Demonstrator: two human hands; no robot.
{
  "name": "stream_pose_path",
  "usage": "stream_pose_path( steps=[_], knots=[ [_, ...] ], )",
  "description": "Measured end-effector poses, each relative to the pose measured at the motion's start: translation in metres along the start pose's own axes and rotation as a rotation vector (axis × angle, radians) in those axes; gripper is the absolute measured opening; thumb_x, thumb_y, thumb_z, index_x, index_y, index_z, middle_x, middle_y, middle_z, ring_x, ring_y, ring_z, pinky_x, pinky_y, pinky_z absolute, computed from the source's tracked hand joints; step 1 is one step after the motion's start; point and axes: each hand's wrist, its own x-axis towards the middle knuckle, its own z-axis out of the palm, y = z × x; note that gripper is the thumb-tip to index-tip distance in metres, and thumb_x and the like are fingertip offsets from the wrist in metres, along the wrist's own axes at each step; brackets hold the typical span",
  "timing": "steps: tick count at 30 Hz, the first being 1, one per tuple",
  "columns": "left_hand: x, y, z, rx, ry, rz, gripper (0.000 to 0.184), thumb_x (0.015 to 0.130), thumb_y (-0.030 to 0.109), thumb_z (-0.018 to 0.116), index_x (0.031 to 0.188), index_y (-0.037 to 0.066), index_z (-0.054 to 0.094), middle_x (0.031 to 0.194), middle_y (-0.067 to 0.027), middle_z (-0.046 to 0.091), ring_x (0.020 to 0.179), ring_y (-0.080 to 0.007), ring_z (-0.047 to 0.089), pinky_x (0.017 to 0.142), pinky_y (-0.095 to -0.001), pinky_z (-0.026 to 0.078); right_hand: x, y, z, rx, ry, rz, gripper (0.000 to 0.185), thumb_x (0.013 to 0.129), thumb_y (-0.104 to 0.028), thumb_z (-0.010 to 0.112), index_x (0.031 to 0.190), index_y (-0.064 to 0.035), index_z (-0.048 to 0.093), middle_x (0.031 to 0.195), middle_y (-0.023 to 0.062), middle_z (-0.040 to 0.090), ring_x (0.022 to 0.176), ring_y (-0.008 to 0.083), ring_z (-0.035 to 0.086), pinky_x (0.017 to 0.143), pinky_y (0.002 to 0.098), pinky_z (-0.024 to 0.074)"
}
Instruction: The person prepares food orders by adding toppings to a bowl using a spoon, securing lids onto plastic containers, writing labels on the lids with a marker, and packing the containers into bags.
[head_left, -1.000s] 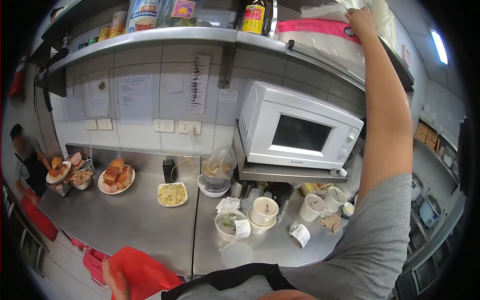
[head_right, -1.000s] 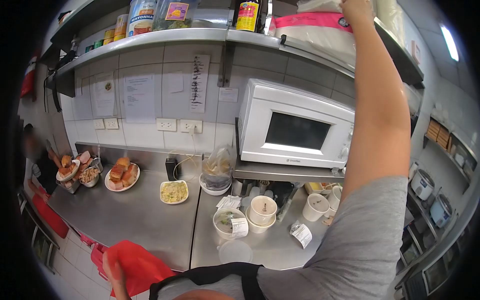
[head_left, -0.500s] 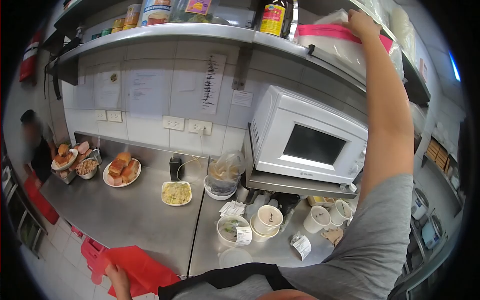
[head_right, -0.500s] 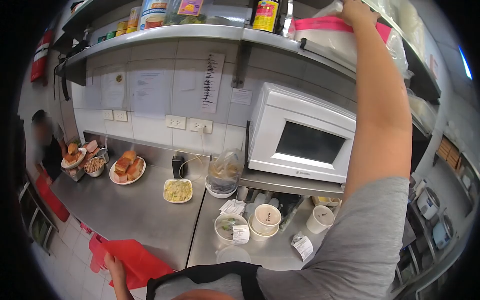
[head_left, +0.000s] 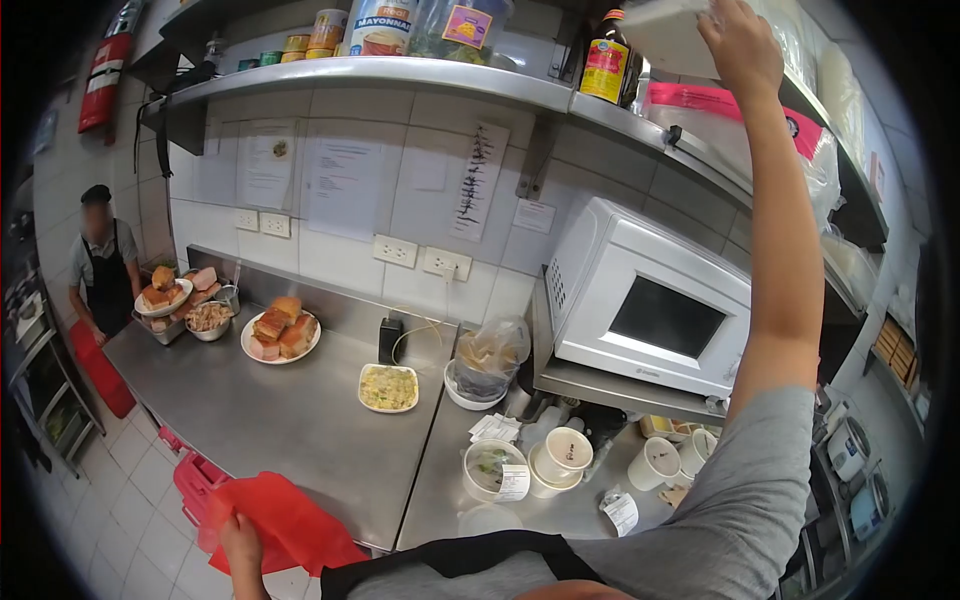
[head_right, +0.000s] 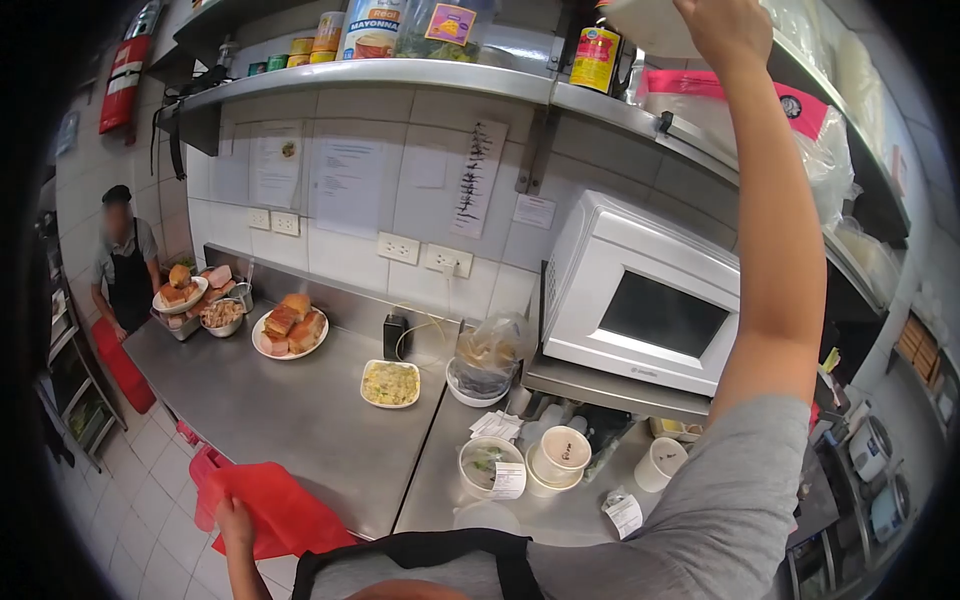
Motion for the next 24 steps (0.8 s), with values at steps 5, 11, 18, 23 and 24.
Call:
stream_pose_path(
  steps=[5,11,18,23,24],
  knots=[
    [0.023,-0.046,0.0,-0.07,0.031,0.039,0.037,0.09,0.021,0.039,0.104,-0.008,0.056,0.098,-0.0293,0.058,0.097,-0.0405,0.056,0.082,-0.0418,0.043,0.012,-0.063,-0.011,0.169,-0.052,-0.05,0.017,0.075,-0.017,0.06,0.085,-0.0036,0.058,0.088,0.015,0.059,0.087,0.0303,0.057,0.072,0.0399,0.0466],
    [0.01,-0.052,-0.028,-0.112,0.089,-0.028,0.038,0.092,0.023,0.038,0.103,-0.008,0.057,0.098,-0.0301,0.059,0.098,-0.042,0.056,0.083,-0.0425,0.044,0.001,-0.12,0.073,-0.033,-0.088,-0.286,0.026,0.072,-0.025,0.065,0.097,-0.0186,0.061,0.092,-0.0012,0.061,0.087,0.0196,0.058,0.065,0.0377,0.0478],
    [0.014,-0.096,-0.042,-0.174,0.137,0.065,0.025,0.08,0.012,0.048,0.094,-0.007,0.058,0.087,-0.0193,0.064,0.079,-0.033,0.061,0.071,-0.0379,0.048,-0.042,-0.2,0.085,-0.113,-0.242,0.008,0.044,0.077,-0.029,0.064,0.119,-0.0178,0.055,0.123,0.0111,0.052,0.117,0.0306,0.046,0.089,0.0497,0.0412],
    [0.031,-0.054,0.01,-0.495,-0.099,0.261,0.029,0.073,0.006,0.052,0.101,0.0,0.053,0.094,-0.0115,0.057,0.088,-0.0243,0.057,0.079,-0.0343,0.045,-0.138,-0.313,-0.107,1.214,-0.621,-0.048,0.066,0.061,-0.032,0.078,0.119,-0.0103,0.053,0.124,0.0148,0.049,0.111,0.0328,0.046,0.095,0.0437,0.0363],
    [0.037,-0.04,0.023,-0.424,-0.179,0.307,0.031,0.073,0.008,0.051,0.103,0.001,0.052,0.101,-0.0104,0.055,0.096,-0.0231,0.054,0.085,-0.0336,0.044,-0.169,-0.338,-0.141,1.543,-0.939,-0.106,0.081,0.063,-0.047,0.076,0.129,-0.0103,0.046,0.121,0.0145,0.051,0.118,0.0336,0.041,0.102,0.0508,0.0227]
  ],
)
